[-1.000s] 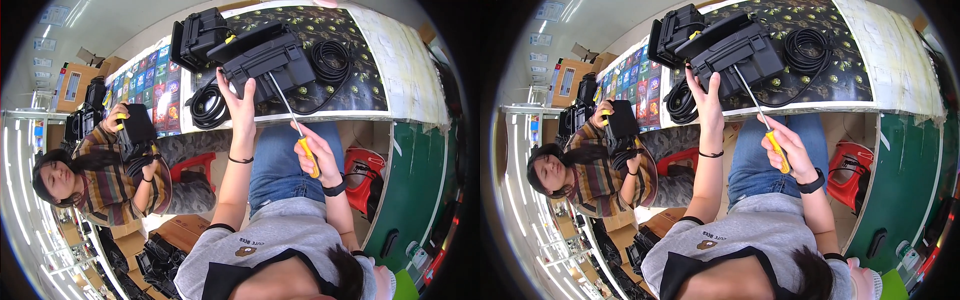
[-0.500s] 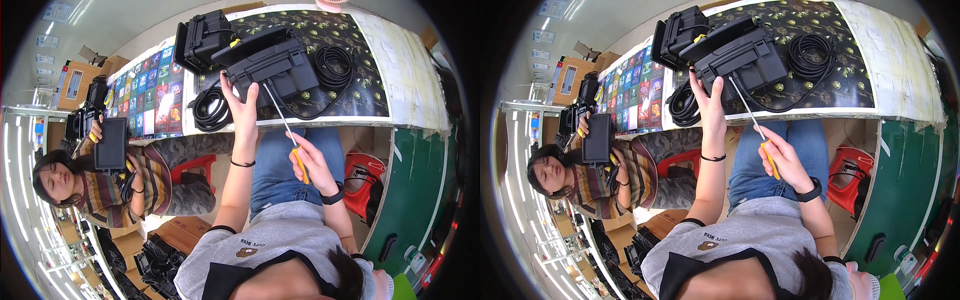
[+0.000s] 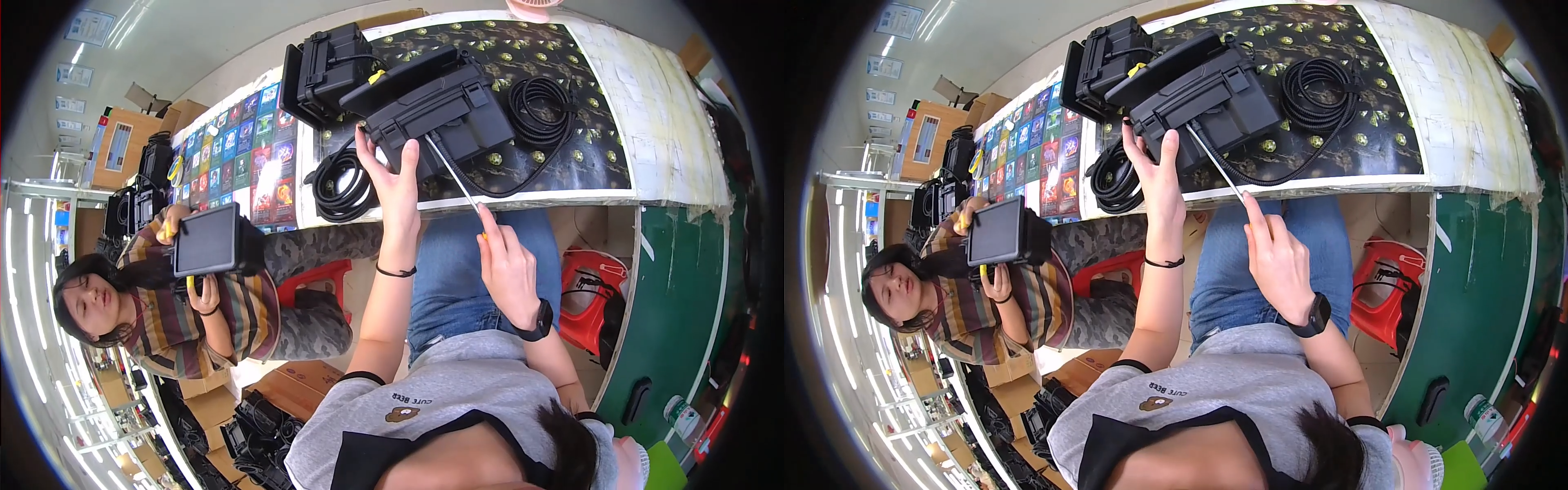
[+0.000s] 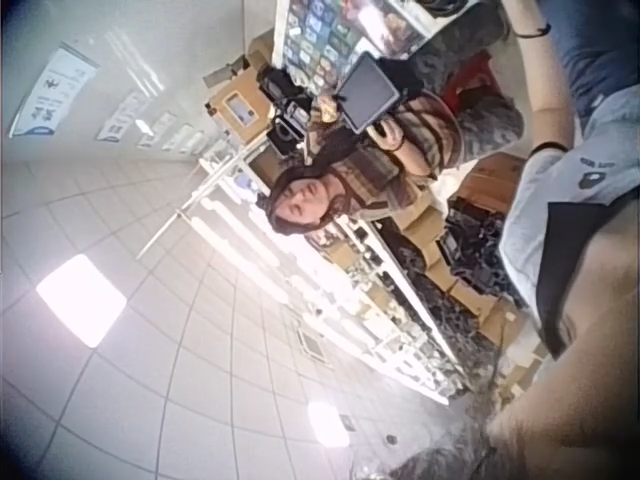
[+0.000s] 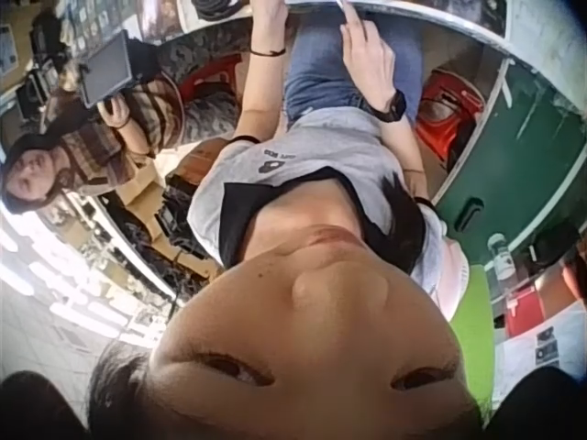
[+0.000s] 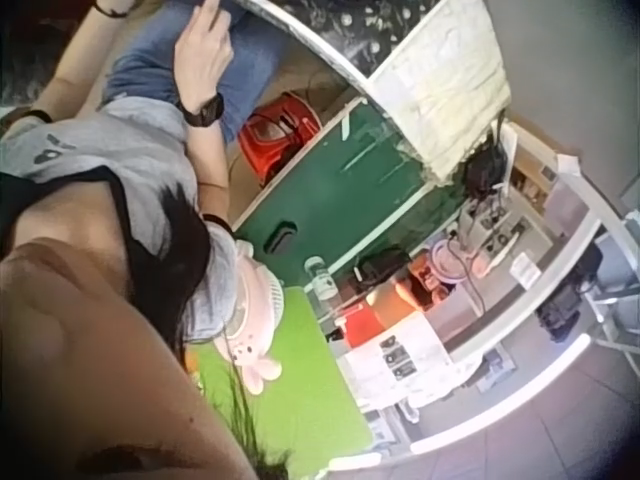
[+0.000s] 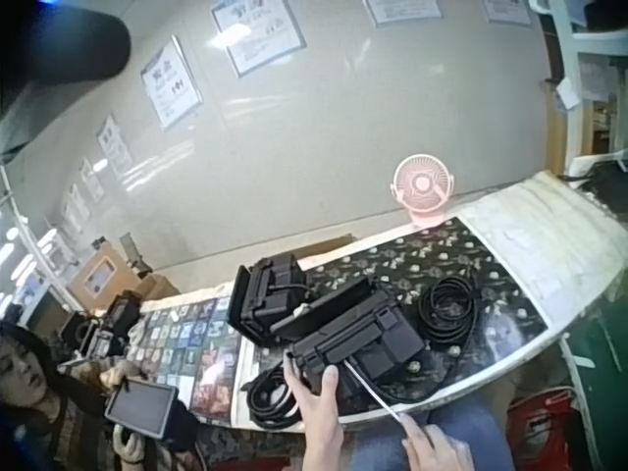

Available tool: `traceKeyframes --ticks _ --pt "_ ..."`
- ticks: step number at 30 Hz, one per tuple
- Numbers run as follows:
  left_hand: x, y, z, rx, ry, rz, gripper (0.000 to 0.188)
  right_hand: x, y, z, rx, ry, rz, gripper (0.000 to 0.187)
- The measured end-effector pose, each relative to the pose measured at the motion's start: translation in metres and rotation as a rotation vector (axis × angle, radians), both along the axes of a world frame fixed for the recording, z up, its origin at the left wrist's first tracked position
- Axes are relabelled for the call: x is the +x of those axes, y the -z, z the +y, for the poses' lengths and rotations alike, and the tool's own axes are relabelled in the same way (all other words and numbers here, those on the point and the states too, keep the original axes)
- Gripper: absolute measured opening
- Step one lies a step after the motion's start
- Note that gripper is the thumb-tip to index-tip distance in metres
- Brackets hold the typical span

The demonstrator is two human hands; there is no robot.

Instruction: Assembling or inspecting a black electrical junction box using a screwdriver at a workbench.

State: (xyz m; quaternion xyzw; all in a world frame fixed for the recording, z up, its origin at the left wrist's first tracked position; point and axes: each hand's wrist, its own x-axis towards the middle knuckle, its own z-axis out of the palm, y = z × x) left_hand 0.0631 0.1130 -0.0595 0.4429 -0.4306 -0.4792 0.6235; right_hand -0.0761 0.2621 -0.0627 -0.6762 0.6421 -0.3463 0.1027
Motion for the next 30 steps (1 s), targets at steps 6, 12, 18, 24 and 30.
traceKeyframes --ticks 6,12,18,24,30 --pt "0.007 -0.004 -0.007 0.020 0.047 0.011 0.088 -0.005 0.000 -0.010 0.448 -0.261 -0.979 0.053" --pt "0.015 0.007 -0.021 -0.001 0.042 -0.136 0.092 -0.006 -0.008 -0.011 0.677 -0.422 -1.561 0.045" --pt "0.009 -0.041 -0.014 -0.524 -0.243 -1.053 0.078 -0.046 -0.017 0.014 0.736 -0.475 -1.150 0.027" --pt "-0.005 -0.083 -0.053 -0.699 0.213 -1.236 0.070 -0.076 -0.014 0.018 0.522 -0.305 -1.430 0.025" --pt "-0.005 -0.069 -0.064 -0.743 0.193 -1.363 0.055 -0.086 -0.015 0.006 0.292 -0.188 -1.497 0.029"
